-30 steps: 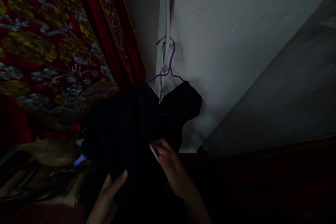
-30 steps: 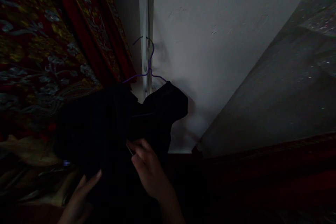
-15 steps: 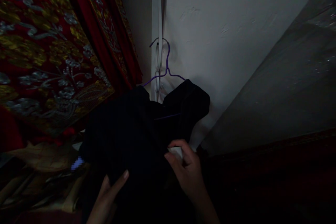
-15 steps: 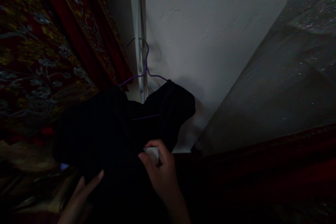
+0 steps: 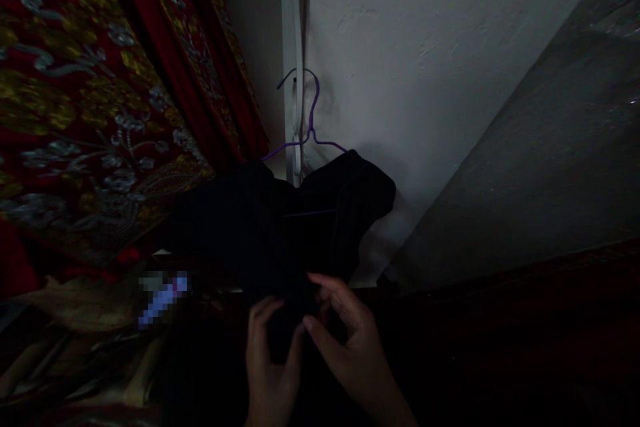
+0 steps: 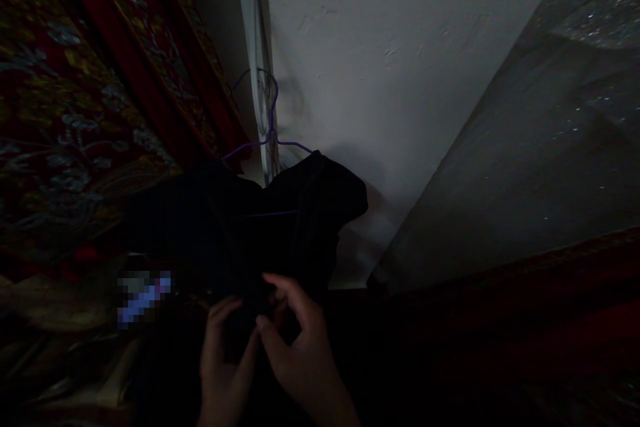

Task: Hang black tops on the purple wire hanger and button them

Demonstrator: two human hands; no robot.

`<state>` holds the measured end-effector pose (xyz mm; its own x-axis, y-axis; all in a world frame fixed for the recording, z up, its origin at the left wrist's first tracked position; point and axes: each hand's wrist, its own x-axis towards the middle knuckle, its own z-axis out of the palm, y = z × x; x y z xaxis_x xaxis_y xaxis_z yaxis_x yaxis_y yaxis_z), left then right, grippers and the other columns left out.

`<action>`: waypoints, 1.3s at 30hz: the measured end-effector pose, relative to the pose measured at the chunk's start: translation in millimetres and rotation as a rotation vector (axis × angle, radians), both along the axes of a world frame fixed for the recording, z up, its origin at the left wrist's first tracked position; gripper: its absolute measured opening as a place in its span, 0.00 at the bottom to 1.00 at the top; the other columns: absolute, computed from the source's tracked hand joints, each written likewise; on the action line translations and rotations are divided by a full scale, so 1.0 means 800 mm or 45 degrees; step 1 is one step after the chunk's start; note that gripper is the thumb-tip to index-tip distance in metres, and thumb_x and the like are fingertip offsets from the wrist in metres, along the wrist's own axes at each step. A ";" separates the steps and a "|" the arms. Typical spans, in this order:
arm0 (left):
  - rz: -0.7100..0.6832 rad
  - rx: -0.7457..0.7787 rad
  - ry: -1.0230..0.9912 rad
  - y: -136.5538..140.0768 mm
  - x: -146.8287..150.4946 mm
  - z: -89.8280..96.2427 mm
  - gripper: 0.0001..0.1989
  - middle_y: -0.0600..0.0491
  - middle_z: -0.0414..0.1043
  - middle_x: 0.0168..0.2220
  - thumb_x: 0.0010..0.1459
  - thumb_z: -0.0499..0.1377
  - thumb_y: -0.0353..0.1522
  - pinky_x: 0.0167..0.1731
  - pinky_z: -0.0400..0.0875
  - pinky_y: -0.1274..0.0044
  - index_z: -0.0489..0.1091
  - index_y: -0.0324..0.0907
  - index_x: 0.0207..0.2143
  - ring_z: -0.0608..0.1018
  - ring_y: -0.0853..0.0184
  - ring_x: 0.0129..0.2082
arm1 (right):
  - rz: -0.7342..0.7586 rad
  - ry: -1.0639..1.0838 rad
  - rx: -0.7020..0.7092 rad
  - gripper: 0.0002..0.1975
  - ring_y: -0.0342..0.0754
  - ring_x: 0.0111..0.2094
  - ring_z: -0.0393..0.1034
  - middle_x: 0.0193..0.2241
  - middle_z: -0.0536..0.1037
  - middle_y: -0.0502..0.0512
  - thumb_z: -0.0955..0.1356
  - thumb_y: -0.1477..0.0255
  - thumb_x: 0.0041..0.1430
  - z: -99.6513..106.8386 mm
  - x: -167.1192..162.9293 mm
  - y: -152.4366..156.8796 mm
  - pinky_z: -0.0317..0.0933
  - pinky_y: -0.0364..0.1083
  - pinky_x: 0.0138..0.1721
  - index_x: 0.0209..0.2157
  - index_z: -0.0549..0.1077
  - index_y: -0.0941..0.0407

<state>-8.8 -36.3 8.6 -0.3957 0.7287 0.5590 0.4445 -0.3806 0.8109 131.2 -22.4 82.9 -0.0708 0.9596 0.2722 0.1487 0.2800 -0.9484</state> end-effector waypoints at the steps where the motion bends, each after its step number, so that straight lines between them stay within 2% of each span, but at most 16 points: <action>1: -0.119 -0.027 -0.013 0.003 0.010 0.000 0.15 0.45 0.75 0.47 0.61 0.63 0.34 0.46 0.77 0.67 0.72 0.43 0.50 0.80 0.58 0.47 | 0.023 0.005 -0.001 0.21 0.46 0.37 0.74 0.37 0.79 0.52 0.69 0.74 0.59 0.002 -0.003 -0.002 0.70 0.46 0.42 0.54 0.75 0.50; 3: -0.229 -0.015 -0.094 0.012 0.021 0.003 0.14 0.46 0.76 0.45 0.62 0.61 0.34 0.40 0.79 0.71 0.72 0.43 0.50 0.81 0.60 0.43 | 0.055 0.006 -0.002 0.20 0.45 0.36 0.75 0.36 0.79 0.51 0.69 0.75 0.58 0.005 -0.007 -0.005 0.70 0.44 0.41 0.52 0.77 0.50; 7: -0.317 0.025 -0.146 0.025 0.023 0.020 0.06 0.52 0.77 0.33 0.63 0.60 0.34 0.31 0.77 0.78 0.75 0.43 0.41 0.80 0.65 0.31 | 0.023 0.062 0.017 0.18 0.44 0.36 0.77 0.38 0.82 0.52 0.70 0.75 0.58 0.004 -0.006 -0.007 0.71 0.43 0.41 0.50 0.79 0.49; 11: -0.204 -0.066 -0.169 0.020 0.028 0.038 0.03 0.53 0.79 0.32 0.61 0.63 0.32 0.34 0.77 0.80 0.76 0.43 0.36 0.82 0.67 0.32 | -0.279 0.221 0.057 0.14 0.45 0.36 0.78 0.40 0.83 0.54 0.71 0.73 0.58 -0.005 -0.003 -0.001 0.73 0.42 0.38 0.46 0.79 0.51; 13: -0.165 -0.102 -0.194 0.016 0.032 0.042 0.02 0.53 0.80 0.32 0.59 0.64 0.32 0.34 0.78 0.80 0.77 0.43 0.35 0.82 0.67 0.32 | -0.438 0.254 0.076 0.08 0.45 0.34 0.78 0.36 0.82 0.54 0.72 0.72 0.56 -0.009 -0.002 0.004 0.72 0.41 0.35 0.39 0.79 0.52; 14: -0.169 -0.100 -0.196 0.014 0.034 0.044 0.02 0.53 0.80 0.31 0.59 0.64 0.31 0.34 0.78 0.80 0.77 0.43 0.35 0.82 0.67 0.32 | -0.459 0.240 0.065 0.05 0.45 0.32 0.77 0.33 0.82 0.53 0.73 0.71 0.56 -0.011 -0.001 0.006 0.71 0.41 0.34 0.36 0.78 0.53; 17: -0.228 -0.072 -0.174 0.013 0.034 0.048 0.04 0.53 0.81 0.33 0.59 0.64 0.30 0.35 0.78 0.81 0.79 0.44 0.35 0.83 0.67 0.32 | -0.325 0.129 -0.045 0.05 0.45 0.28 0.75 0.26 0.79 0.51 0.74 0.69 0.53 -0.013 0.002 0.012 0.69 0.41 0.30 0.30 0.76 0.55; 20: -0.255 -0.048 -0.140 0.014 0.031 0.051 0.05 0.54 0.81 0.32 0.59 0.64 0.28 0.34 0.78 0.82 0.80 0.45 0.35 0.83 0.69 0.32 | -0.261 0.074 -0.134 0.08 0.47 0.28 0.75 0.26 0.79 0.53 0.74 0.66 0.53 -0.014 0.003 0.014 0.69 0.42 0.30 0.30 0.76 0.56; 25: -0.264 -0.043 -0.084 0.014 0.028 0.055 0.05 0.55 0.80 0.31 0.58 0.65 0.27 0.32 0.77 0.84 0.80 0.45 0.34 0.82 0.70 0.30 | -0.250 0.011 -0.130 0.10 0.48 0.31 0.76 0.28 0.80 0.54 0.70 0.63 0.58 -0.015 0.006 0.013 0.69 0.43 0.34 0.31 0.78 0.56; 29: -0.240 -0.032 -0.049 0.012 0.029 0.055 0.04 0.54 0.79 0.31 0.58 0.64 0.27 0.32 0.77 0.83 0.79 0.44 0.34 0.82 0.69 0.31 | -0.168 -0.045 -0.151 0.11 0.46 0.30 0.72 0.26 0.76 0.52 0.68 0.64 0.60 -0.015 0.009 0.014 0.66 0.43 0.33 0.29 0.74 0.56; 35: -0.271 -0.043 -0.028 0.014 0.029 0.048 0.07 0.55 0.78 0.31 0.61 0.60 0.27 0.30 0.76 0.83 0.77 0.45 0.35 0.80 0.70 0.30 | 0.091 0.182 -0.423 0.16 0.41 0.20 0.61 0.18 0.69 0.48 0.65 0.60 0.60 -0.005 0.007 0.014 0.55 0.41 0.23 0.25 0.71 0.57; 39: -0.285 -0.060 -0.032 0.018 0.031 0.039 0.07 0.55 0.76 0.30 0.62 0.59 0.27 0.30 0.74 0.82 0.76 0.44 0.34 0.80 0.69 0.30 | 0.086 0.393 -0.570 0.18 0.38 0.14 0.54 0.14 0.67 0.47 0.68 0.57 0.55 0.005 0.000 0.017 0.48 0.40 0.17 0.24 0.72 0.57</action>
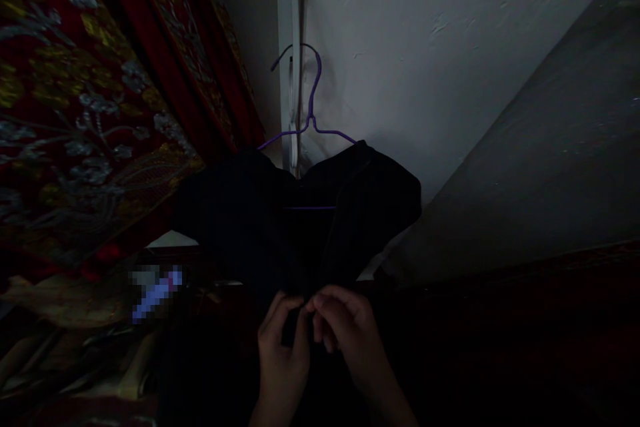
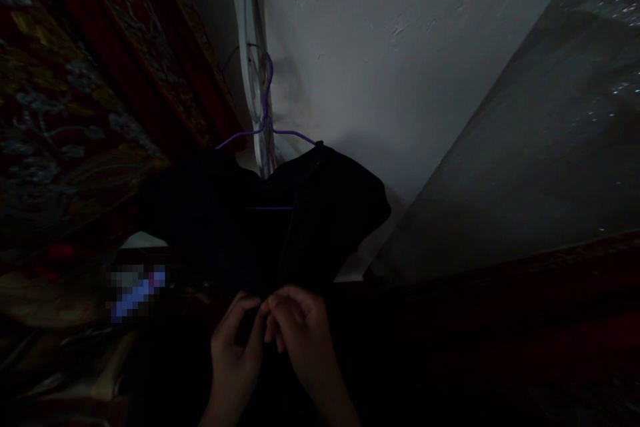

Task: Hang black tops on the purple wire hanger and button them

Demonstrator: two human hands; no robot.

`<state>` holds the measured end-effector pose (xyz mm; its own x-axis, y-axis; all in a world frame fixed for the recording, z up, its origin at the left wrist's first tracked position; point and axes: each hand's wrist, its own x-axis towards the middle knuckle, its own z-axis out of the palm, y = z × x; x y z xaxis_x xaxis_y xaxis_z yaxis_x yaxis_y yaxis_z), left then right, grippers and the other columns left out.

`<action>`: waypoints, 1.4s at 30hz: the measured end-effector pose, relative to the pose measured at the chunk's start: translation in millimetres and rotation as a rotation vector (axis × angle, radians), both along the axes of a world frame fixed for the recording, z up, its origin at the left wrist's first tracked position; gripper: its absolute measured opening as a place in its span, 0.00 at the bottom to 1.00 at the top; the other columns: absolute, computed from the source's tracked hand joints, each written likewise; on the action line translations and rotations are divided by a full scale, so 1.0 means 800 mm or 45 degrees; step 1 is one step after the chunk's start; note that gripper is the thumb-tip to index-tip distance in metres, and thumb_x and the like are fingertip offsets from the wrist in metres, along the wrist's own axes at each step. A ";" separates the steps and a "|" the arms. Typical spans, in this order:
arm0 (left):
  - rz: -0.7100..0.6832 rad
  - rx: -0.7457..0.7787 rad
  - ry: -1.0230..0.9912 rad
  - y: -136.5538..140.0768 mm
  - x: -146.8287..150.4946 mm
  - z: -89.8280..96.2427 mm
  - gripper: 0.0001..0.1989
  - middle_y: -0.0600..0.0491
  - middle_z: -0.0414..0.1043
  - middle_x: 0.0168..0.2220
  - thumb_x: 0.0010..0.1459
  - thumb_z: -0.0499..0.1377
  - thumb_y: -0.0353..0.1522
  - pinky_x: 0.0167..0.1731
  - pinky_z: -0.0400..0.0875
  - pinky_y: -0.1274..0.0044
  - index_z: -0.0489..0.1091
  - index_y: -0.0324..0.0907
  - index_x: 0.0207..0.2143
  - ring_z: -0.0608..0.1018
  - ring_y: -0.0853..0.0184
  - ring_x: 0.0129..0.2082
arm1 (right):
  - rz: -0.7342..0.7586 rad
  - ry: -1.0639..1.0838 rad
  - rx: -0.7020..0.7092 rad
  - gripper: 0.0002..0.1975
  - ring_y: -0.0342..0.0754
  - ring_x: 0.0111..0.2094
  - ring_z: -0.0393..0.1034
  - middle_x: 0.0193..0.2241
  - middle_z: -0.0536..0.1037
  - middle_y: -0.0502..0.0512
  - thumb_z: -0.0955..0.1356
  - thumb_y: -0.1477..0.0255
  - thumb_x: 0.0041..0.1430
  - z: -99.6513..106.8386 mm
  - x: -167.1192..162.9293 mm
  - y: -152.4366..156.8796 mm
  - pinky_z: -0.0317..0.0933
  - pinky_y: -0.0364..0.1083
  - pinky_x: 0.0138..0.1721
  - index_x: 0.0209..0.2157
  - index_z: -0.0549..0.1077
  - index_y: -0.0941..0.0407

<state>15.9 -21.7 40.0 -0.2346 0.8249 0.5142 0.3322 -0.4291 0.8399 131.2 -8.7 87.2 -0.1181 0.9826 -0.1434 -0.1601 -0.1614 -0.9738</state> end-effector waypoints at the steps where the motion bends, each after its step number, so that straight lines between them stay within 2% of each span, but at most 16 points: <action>1: -0.001 -0.013 -0.004 0.002 0.001 -0.002 0.07 0.55 0.76 0.30 0.63 0.58 0.28 0.31 0.74 0.82 0.75 0.44 0.34 0.80 0.68 0.31 | -0.022 0.029 -0.018 0.17 0.37 0.13 0.53 0.14 0.67 0.47 0.68 0.57 0.54 0.003 -0.001 0.003 0.47 0.40 0.17 0.24 0.72 0.57; 7: -0.007 -0.041 0.008 0.026 0.006 -0.012 0.07 0.52 0.78 0.33 0.64 0.57 0.30 0.43 0.74 0.74 0.75 0.42 0.34 0.80 0.65 0.36 | -0.133 0.109 0.031 0.15 0.36 0.11 0.52 0.11 0.67 0.46 0.70 0.60 0.50 0.027 -0.009 0.053 0.44 0.40 0.15 0.24 0.76 0.59; 10: 0.003 -0.048 -0.014 0.046 -0.001 -0.013 0.07 0.52 0.76 0.32 0.65 0.57 0.32 0.38 0.73 0.75 0.73 0.41 0.34 0.79 0.65 0.34 | -0.064 0.101 0.072 0.14 0.37 0.11 0.54 0.11 0.69 0.48 0.70 0.61 0.48 0.040 -0.017 0.080 0.44 0.39 0.15 0.22 0.76 0.59; 13: 0.022 -0.034 -0.034 0.058 -0.008 -0.010 0.06 0.52 0.76 0.31 0.63 0.58 0.32 0.36 0.72 0.76 0.73 0.41 0.34 0.78 0.65 0.33 | -0.004 0.089 0.081 0.14 0.36 0.11 0.54 0.12 0.70 0.48 0.70 0.61 0.49 0.042 -0.021 0.089 0.45 0.39 0.15 0.23 0.76 0.59; 18: -0.019 -0.110 -0.094 0.056 -0.001 -0.006 0.06 0.52 0.76 0.31 0.62 0.59 0.33 0.35 0.72 0.76 0.74 0.41 0.34 0.78 0.65 0.33 | -0.100 0.076 0.070 0.14 0.36 0.13 0.55 0.12 0.67 0.45 0.69 0.61 0.49 0.010 -0.013 0.072 0.44 0.38 0.16 0.24 0.74 0.59; 22: -0.069 -0.175 -0.113 0.051 0.012 -0.014 0.08 0.52 0.76 0.31 0.63 0.60 0.35 0.36 0.72 0.76 0.74 0.41 0.33 0.78 0.65 0.33 | -0.233 0.070 0.055 0.15 0.36 0.13 0.52 0.11 0.63 0.43 0.69 0.60 0.48 -0.021 -0.005 0.059 0.44 0.39 0.16 0.21 0.72 0.58; 25: -0.046 -0.210 -0.145 0.051 0.011 -0.016 0.09 0.50 0.78 0.36 0.64 0.60 0.38 0.41 0.73 0.74 0.75 0.41 0.40 0.80 0.63 0.38 | -0.286 0.072 0.076 0.14 0.37 0.13 0.52 0.12 0.63 0.44 0.68 0.60 0.49 -0.025 -0.001 0.052 0.43 0.39 0.16 0.21 0.71 0.57; 28: 0.041 -0.134 -0.153 0.053 0.003 0.001 0.14 0.50 0.77 0.40 0.63 0.61 0.39 0.43 0.73 0.74 0.72 0.42 0.48 0.80 0.63 0.42 | -0.239 0.031 0.123 0.13 0.38 0.14 0.54 0.13 0.64 0.44 0.67 0.60 0.50 -0.010 0.002 0.044 0.45 0.39 0.17 0.23 0.70 0.56; 31: -0.005 -0.072 0.013 0.059 -0.003 0.033 0.10 0.54 0.75 0.33 0.62 0.63 0.39 0.38 0.72 0.77 0.72 0.42 0.40 0.79 0.66 0.35 | -0.188 -0.065 0.203 0.14 0.38 0.16 0.54 0.13 0.62 0.43 0.67 0.60 0.52 0.008 0.003 0.035 0.47 0.40 0.19 0.21 0.67 0.55; 33: -0.077 -0.056 0.147 0.064 -0.002 0.053 0.09 0.56 0.73 0.28 0.64 0.61 0.38 0.34 0.69 0.78 0.71 0.42 0.34 0.77 0.68 0.30 | -0.179 -0.129 0.251 0.14 0.39 0.17 0.54 0.14 0.61 0.43 0.66 0.61 0.53 0.013 0.001 0.033 0.48 0.40 0.20 0.20 0.64 0.54; 36: -0.085 0.063 0.247 0.073 -0.001 0.074 0.11 0.56 0.70 0.26 0.67 0.56 0.35 0.30 0.67 0.79 0.69 0.42 0.30 0.75 0.69 0.27 | -0.231 -0.209 0.293 0.12 0.40 0.19 0.55 0.16 0.61 0.44 0.65 0.63 0.51 0.006 -0.005 0.040 0.50 0.41 0.22 0.20 0.63 0.54; 39: 0.009 0.196 0.235 0.080 -0.005 0.086 0.11 0.57 0.68 0.26 0.67 0.57 0.34 0.29 0.66 0.79 0.68 0.42 0.29 0.73 0.70 0.26 | -0.312 -0.271 0.308 0.12 0.42 0.23 0.59 0.19 0.65 0.47 0.65 0.63 0.50 -0.011 -0.013 0.051 0.54 0.42 0.26 0.20 0.64 0.54; 42: 0.101 0.139 0.098 0.082 -0.019 0.088 0.11 0.57 0.68 0.26 0.65 0.59 0.37 0.29 0.66 0.80 0.70 0.42 0.30 0.73 0.69 0.27 | -0.331 -0.252 0.263 0.12 0.42 0.23 0.58 0.19 0.65 0.48 0.65 0.62 0.49 -0.024 -0.016 0.053 0.54 0.42 0.26 0.19 0.65 0.55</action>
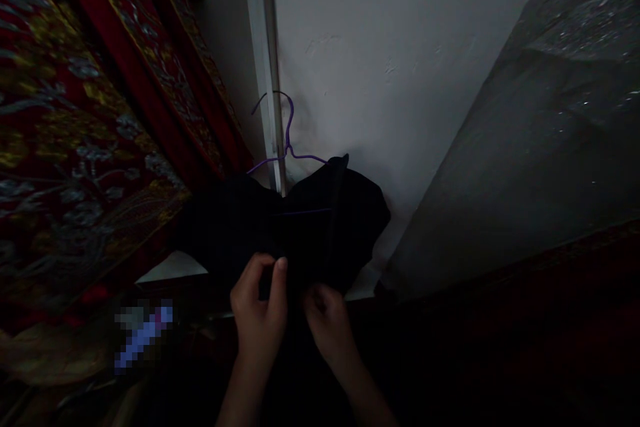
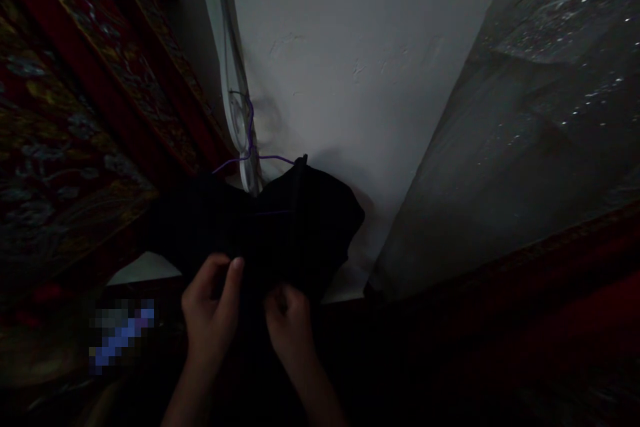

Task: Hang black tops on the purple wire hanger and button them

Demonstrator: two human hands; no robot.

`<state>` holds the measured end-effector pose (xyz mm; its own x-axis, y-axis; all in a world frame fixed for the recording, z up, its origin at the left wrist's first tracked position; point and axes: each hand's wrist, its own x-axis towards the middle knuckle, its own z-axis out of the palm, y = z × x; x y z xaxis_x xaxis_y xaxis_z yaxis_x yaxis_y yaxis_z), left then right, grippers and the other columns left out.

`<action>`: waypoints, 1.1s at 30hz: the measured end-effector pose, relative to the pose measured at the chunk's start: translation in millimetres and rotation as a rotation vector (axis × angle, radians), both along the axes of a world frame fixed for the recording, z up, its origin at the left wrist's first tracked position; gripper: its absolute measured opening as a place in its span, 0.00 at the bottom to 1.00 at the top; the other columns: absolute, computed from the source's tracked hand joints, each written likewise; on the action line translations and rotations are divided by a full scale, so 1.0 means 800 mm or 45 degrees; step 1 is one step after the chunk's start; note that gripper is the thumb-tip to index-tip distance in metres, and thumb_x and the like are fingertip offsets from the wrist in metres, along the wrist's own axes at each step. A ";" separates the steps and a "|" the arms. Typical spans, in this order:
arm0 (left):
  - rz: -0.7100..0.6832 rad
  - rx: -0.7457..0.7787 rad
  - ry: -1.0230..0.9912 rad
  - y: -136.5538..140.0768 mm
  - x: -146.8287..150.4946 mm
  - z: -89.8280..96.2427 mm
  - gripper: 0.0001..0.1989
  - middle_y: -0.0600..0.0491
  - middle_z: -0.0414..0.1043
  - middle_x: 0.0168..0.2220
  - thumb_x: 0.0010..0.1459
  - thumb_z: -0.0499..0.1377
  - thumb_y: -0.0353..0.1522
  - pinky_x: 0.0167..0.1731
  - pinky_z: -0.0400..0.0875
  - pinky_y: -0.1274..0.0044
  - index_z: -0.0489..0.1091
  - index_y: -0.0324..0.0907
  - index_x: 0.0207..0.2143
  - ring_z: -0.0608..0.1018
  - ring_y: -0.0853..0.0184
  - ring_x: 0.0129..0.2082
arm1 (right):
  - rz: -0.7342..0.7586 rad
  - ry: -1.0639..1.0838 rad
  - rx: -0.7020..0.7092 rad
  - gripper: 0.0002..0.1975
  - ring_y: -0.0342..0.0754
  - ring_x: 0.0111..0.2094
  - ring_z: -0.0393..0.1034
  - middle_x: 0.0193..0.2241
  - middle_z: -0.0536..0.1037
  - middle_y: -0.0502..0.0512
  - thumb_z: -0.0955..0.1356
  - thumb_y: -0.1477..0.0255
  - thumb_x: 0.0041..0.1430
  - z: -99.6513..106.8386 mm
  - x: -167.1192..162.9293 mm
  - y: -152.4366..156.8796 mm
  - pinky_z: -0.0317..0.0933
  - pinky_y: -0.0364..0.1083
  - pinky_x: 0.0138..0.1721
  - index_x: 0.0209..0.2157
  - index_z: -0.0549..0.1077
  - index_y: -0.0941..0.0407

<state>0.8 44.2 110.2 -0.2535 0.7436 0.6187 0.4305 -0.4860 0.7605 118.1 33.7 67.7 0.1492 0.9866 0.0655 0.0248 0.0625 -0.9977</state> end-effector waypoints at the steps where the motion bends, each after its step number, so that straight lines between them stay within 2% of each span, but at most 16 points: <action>1: -0.025 -0.064 -0.048 0.000 -0.005 -0.004 0.11 0.56 0.70 0.27 0.65 0.59 0.38 0.29 0.67 0.79 0.71 0.42 0.31 0.74 0.68 0.28 | 0.024 0.031 -0.024 0.12 0.42 0.22 0.57 0.18 0.64 0.47 0.65 0.63 0.49 -0.002 0.000 -0.002 0.52 0.42 0.25 0.19 0.65 0.54; 3: -0.130 -0.201 -0.118 -0.004 -0.012 -0.020 0.13 0.53 0.74 0.30 0.67 0.56 0.40 0.33 0.70 0.78 0.74 0.41 0.37 0.77 0.66 0.32 | 0.093 0.106 -0.083 0.11 0.40 0.19 0.53 0.16 0.61 0.44 0.65 0.63 0.50 -0.004 0.001 -0.009 0.48 0.41 0.22 0.21 0.66 0.54; 6: -0.217 -0.326 -0.162 -0.016 -0.009 -0.065 0.14 0.49 0.80 0.37 0.66 0.55 0.39 0.39 0.75 0.74 0.76 0.41 0.43 0.81 0.62 0.38 | 0.165 0.193 -0.150 0.11 0.39 0.16 0.51 0.14 0.58 0.42 0.65 0.62 0.50 -0.006 0.004 -0.016 0.45 0.41 0.19 0.23 0.69 0.55; 8: -0.226 -0.346 -0.139 -0.026 0.001 -0.095 0.11 0.48 0.81 0.38 0.60 0.59 0.36 0.39 0.77 0.72 0.76 0.41 0.42 0.82 0.59 0.39 | 0.170 0.216 -0.150 0.12 0.39 0.16 0.52 0.13 0.60 0.42 0.65 0.62 0.50 -0.008 0.005 -0.018 0.46 0.40 0.20 0.23 0.70 0.56; 10: -0.220 -0.339 -0.101 -0.033 0.012 -0.116 0.09 0.49 0.80 0.34 0.58 0.59 0.35 0.35 0.77 0.72 0.76 0.41 0.39 0.82 0.60 0.34 | 0.172 0.230 -0.149 0.12 0.39 0.16 0.52 0.13 0.60 0.43 0.66 0.62 0.50 -0.009 0.005 -0.017 0.47 0.40 0.20 0.23 0.70 0.56; 13: -0.268 -0.301 -0.075 -0.035 0.021 -0.122 0.08 0.51 0.77 0.28 0.61 0.57 0.35 0.29 0.75 0.75 0.74 0.41 0.34 0.80 0.63 0.28 | 0.185 0.259 -0.161 0.11 0.39 0.16 0.51 0.12 0.60 0.42 0.66 0.62 0.49 -0.006 0.005 -0.014 0.48 0.40 0.20 0.23 0.70 0.56; 17: -0.367 -0.301 -0.112 -0.034 0.020 -0.109 0.08 0.51 0.78 0.33 0.63 0.56 0.35 0.34 0.76 0.76 0.74 0.42 0.38 0.81 0.63 0.33 | 0.198 0.264 -0.187 0.12 0.38 0.15 0.52 0.12 0.61 0.42 0.67 0.61 0.49 0.000 0.008 -0.014 0.47 0.40 0.19 0.22 0.70 0.56; 19: -0.367 -0.326 -0.121 -0.033 0.021 -0.107 0.09 0.52 0.77 0.31 0.65 0.56 0.36 0.33 0.75 0.77 0.73 0.42 0.37 0.80 0.64 0.31 | 0.195 0.279 -0.201 0.13 0.38 0.14 0.51 0.11 0.61 0.42 0.67 0.61 0.49 0.000 0.009 -0.015 0.45 0.40 0.18 0.22 0.70 0.56; 23: -0.334 -0.323 -0.123 -0.031 0.027 -0.124 0.12 0.54 0.74 0.26 0.68 0.54 0.38 0.29 0.71 0.78 0.69 0.42 0.33 0.78 0.66 0.27 | 0.116 0.436 -0.241 0.13 0.36 0.14 0.49 0.13 0.64 0.44 0.69 0.61 0.46 0.011 0.009 -0.005 0.41 0.39 0.16 0.21 0.71 0.57; 26: -0.296 -0.333 -0.068 -0.032 0.032 -0.151 0.13 0.52 0.75 0.29 0.68 0.54 0.39 0.32 0.71 0.77 0.70 0.42 0.33 0.79 0.65 0.29 | 0.041 0.537 -0.175 0.13 0.34 0.12 0.47 0.11 0.63 0.43 0.70 0.62 0.42 0.046 0.012 0.022 0.38 0.38 0.15 0.20 0.73 0.58; 30: -0.242 -0.396 -0.030 -0.040 0.036 -0.184 0.16 0.52 0.74 0.28 0.68 0.53 0.42 0.31 0.71 0.77 0.70 0.42 0.32 0.78 0.64 0.29 | 0.041 0.588 0.004 0.11 0.34 0.12 0.46 0.08 0.58 0.41 0.71 0.64 0.38 0.127 0.019 0.067 0.36 0.38 0.14 0.18 0.73 0.58; 33: -0.241 -0.453 -0.038 -0.045 0.038 -0.192 0.16 0.52 0.74 0.29 0.68 0.53 0.44 0.32 0.71 0.76 0.70 0.42 0.33 0.79 0.63 0.30 | 0.118 0.577 0.130 0.10 0.33 0.12 0.46 0.09 0.58 0.41 0.70 0.66 0.40 0.179 0.019 0.087 0.36 0.38 0.14 0.18 0.73 0.59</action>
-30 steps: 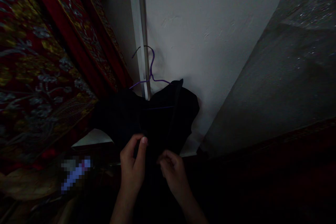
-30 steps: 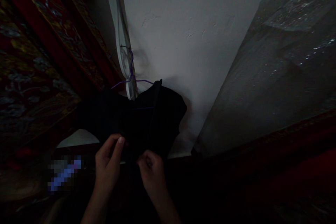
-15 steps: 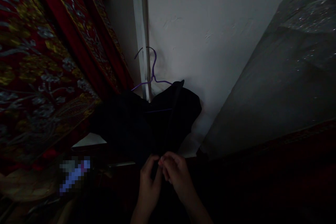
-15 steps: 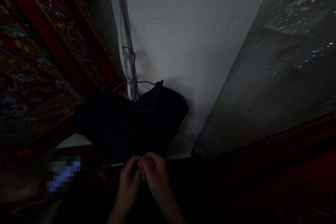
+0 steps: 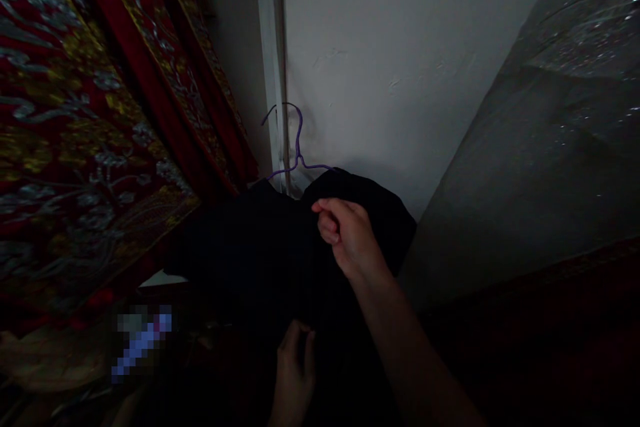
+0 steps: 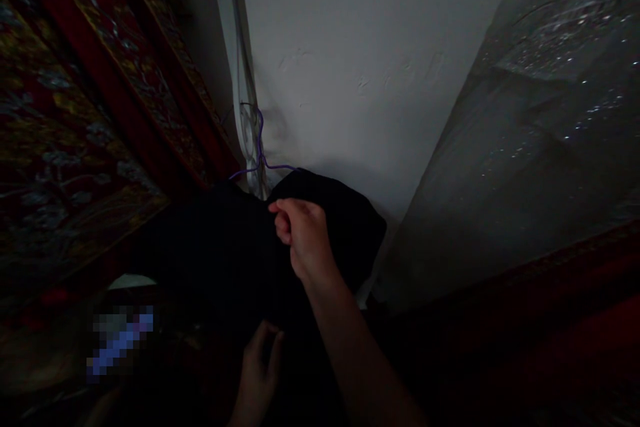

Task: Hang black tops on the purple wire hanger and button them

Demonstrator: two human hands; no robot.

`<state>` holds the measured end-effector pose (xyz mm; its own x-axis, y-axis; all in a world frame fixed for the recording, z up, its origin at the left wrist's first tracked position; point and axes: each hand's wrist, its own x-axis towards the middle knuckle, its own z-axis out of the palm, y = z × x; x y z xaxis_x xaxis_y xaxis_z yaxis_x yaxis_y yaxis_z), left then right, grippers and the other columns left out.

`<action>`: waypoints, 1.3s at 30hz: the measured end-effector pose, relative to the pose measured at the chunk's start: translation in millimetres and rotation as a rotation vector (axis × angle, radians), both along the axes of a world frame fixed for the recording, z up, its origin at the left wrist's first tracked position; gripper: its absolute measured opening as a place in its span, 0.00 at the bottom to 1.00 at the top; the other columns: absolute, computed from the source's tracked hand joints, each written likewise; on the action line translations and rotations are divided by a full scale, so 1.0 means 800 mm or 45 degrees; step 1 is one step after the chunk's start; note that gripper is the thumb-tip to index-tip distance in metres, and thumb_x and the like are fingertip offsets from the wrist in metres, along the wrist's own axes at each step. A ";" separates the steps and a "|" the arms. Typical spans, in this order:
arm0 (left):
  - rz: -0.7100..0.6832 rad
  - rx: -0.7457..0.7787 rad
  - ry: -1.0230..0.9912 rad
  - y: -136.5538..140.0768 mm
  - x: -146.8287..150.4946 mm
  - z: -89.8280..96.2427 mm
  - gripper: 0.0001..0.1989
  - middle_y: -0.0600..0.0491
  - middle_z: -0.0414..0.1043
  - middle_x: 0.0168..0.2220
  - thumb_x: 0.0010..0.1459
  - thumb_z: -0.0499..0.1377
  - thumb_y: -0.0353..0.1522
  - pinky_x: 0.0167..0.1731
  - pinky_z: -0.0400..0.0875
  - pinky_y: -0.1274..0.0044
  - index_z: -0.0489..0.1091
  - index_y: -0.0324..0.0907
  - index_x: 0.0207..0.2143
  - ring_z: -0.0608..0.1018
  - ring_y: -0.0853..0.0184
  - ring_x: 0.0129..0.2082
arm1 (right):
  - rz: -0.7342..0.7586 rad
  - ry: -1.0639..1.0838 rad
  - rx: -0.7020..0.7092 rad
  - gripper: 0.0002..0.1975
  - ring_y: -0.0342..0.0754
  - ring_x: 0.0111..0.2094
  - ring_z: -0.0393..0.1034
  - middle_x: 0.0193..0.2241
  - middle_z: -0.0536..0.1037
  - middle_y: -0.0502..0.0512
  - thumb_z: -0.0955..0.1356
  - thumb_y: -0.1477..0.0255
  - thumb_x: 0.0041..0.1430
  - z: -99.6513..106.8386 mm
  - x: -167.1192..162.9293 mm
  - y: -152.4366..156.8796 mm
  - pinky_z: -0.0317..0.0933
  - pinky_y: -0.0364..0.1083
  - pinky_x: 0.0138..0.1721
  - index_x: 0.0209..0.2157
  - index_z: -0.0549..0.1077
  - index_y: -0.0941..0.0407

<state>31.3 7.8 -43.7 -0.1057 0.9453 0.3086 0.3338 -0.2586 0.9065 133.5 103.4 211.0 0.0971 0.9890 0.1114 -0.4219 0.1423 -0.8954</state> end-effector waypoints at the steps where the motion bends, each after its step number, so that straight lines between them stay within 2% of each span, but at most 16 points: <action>1: -0.004 -0.013 -0.009 0.000 0.000 0.003 0.17 0.51 0.75 0.29 0.68 0.53 0.44 0.33 0.72 0.75 0.70 0.42 0.33 0.79 0.63 0.30 | 0.020 -0.022 0.052 0.09 0.34 0.12 0.46 0.09 0.58 0.41 0.70 0.66 0.41 0.011 -0.001 0.002 0.37 0.38 0.14 0.18 0.74 0.59; 4: -0.093 -0.063 -0.008 0.009 -0.009 0.033 0.16 0.50 0.76 0.31 0.67 0.55 0.45 0.36 0.73 0.74 0.72 0.42 0.34 0.80 0.61 0.33 | 0.050 -0.102 0.179 0.09 0.35 0.12 0.49 0.10 0.60 0.42 0.69 0.67 0.46 0.027 -0.002 0.000 0.39 0.39 0.14 0.21 0.74 0.59; 7: -0.203 -0.021 0.039 0.028 -0.029 0.096 0.14 0.50 0.78 0.35 0.67 0.56 0.42 0.41 0.73 0.74 0.75 0.43 0.36 0.80 0.61 0.38 | 0.010 -0.155 0.234 0.10 0.36 0.12 0.50 0.11 0.63 0.42 0.68 0.66 0.50 0.025 -0.001 -0.008 0.41 0.38 0.13 0.24 0.74 0.58; 11: 0.019 0.396 0.054 0.061 -0.052 0.211 0.11 0.50 0.79 0.44 0.68 0.58 0.37 0.46 0.72 0.74 0.75 0.45 0.49 0.80 0.64 0.44 | 0.036 -0.245 0.258 0.10 0.36 0.12 0.52 0.11 0.64 0.42 0.67 0.65 0.51 0.020 0.001 -0.015 0.43 0.38 0.13 0.23 0.73 0.57; 14: 0.003 0.740 0.230 0.089 -0.055 0.287 0.18 0.51 0.78 0.43 0.69 0.56 0.33 0.44 0.72 0.76 0.70 0.45 0.59 0.79 0.66 0.41 | 0.088 -0.293 0.294 0.10 0.36 0.12 0.54 0.11 0.65 0.43 0.67 0.66 0.53 0.019 0.001 -0.017 0.45 0.38 0.14 0.23 0.73 0.57; 15: -0.052 0.802 0.308 0.098 -0.055 0.305 0.16 0.51 0.78 0.44 0.69 0.56 0.32 0.45 0.71 0.76 0.71 0.44 0.57 0.79 0.67 0.42 | 0.090 -0.302 0.306 0.11 0.37 0.12 0.55 0.12 0.65 0.42 0.67 0.65 0.54 0.019 0.002 -0.018 0.46 0.38 0.14 0.23 0.73 0.57; 17: -0.127 0.865 0.469 0.110 -0.052 0.329 0.09 0.52 0.79 0.40 0.68 0.57 0.30 0.42 0.71 0.78 0.76 0.42 0.46 0.79 0.67 0.40 | 0.064 -0.329 0.328 0.11 0.37 0.13 0.55 0.12 0.65 0.42 0.67 0.65 0.54 0.017 0.003 -0.016 0.47 0.38 0.15 0.24 0.73 0.57; 20: -0.091 0.944 0.628 0.115 -0.052 0.336 0.06 0.53 0.77 0.33 0.66 0.58 0.28 0.36 0.70 0.79 0.74 0.40 0.35 0.79 0.68 0.33 | -0.003 -0.406 0.337 0.10 0.37 0.14 0.54 0.12 0.64 0.42 0.67 0.65 0.53 0.008 0.003 -0.011 0.46 0.39 0.16 0.23 0.71 0.56; 24: 0.049 1.046 0.663 0.108 -0.051 0.320 0.06 0.53 0.76 0.31 0.65 0.58 0.28 0.35 0.69 0.78 0.73 0.40 0.34 0.78 0.68 0.32 | -0.054 -0.491 0.308 0.11 0.38 0.16 0.54 0.14 0.63 0.42 0.66 0.64 0.53 -0.016 -0.008 0.001 0.46 0.40 0.19 0.22 0.67 0.55; 28: 0.241 1.087 0.538 0.104 -0.053 0.317 0.06 0.54 0.76 0.30 0.64 0.59 0.29 0.37 0.67 0.75 0.73 0.41 0.33 0.77 0.67 0.32 | -0.105 -0.634 0.223 0.09 0.39 0.20 0.55 0.16 0.62 0.44 0.65 0.69 0.50 -0.055 -0.020 0.015 0.47 0.42 0.22 0.19 0.65 0.55; 31: 0.486 1.052 0.203 0.107 -0.074 0.327 0.06 0.56 0.72 0.29 0.63 0.59 0.30 0.35 0.65 0.76 0.73 0.41 0.32 0.74 0.68 0.32 | -0.072 -0.722 0.063 0.09 0.40 0.21 0.55 0.15 0.61 0.44 0.64 0.73 0.47 -0.091 -0.018 0.009 0.47 0.42 0.23 0.16 0.64 0.55; 34: 0.629 0.934 -0.379 0.115 -0.115 0.323 0.05 0.59 0.64 0.24 0.58 0.61 0.27 0.30 0.61 0.80 0.71 0.39 0.29 0.67 0.73 0.26 | 0.046 -0.656 -0.068 0.08 0.40 0.19 0.53 0.15 0.61 0.44 0.65 0.70 0.48 -0.123 -0.013 -0.018 0.45 0.41 0.21 0.18 0.65 0.54; 37: 0.551 0.579 -1.043 0.118 -0.161 0.287 0.07 0.61 0.62 0.22 0.55 0.60 0.24 0.28 0.63 0.84 0.68 0.39 0.26 0.65 0.75 0.23 | 0.137 -0.562 -0.098 0.09 0.39 0.18 0.53 0.15 0.62 0.44 0.65 0.66 0.49 -0.145 -0.017 -0.054 0.44 0.41 0.20 0.20 0.66 0.55; 39: 0.415 0.319 -1.245 0.114 -0.182 0.250 0.10 0.61 0.62 0.20 0.59 0.57 0.27 0.28 0.66 0.85 0.65 0.41 0.24 0.66 0.75 0.21 | 0.173 -0.506 -0.107 0.10 0.39 0.18 0.52 0.15 0.61 0.43 0.65 0.65 0.49 -0.155 -0.024 -0.073 0.44 0.41 0.20 0.20 0.66 0.55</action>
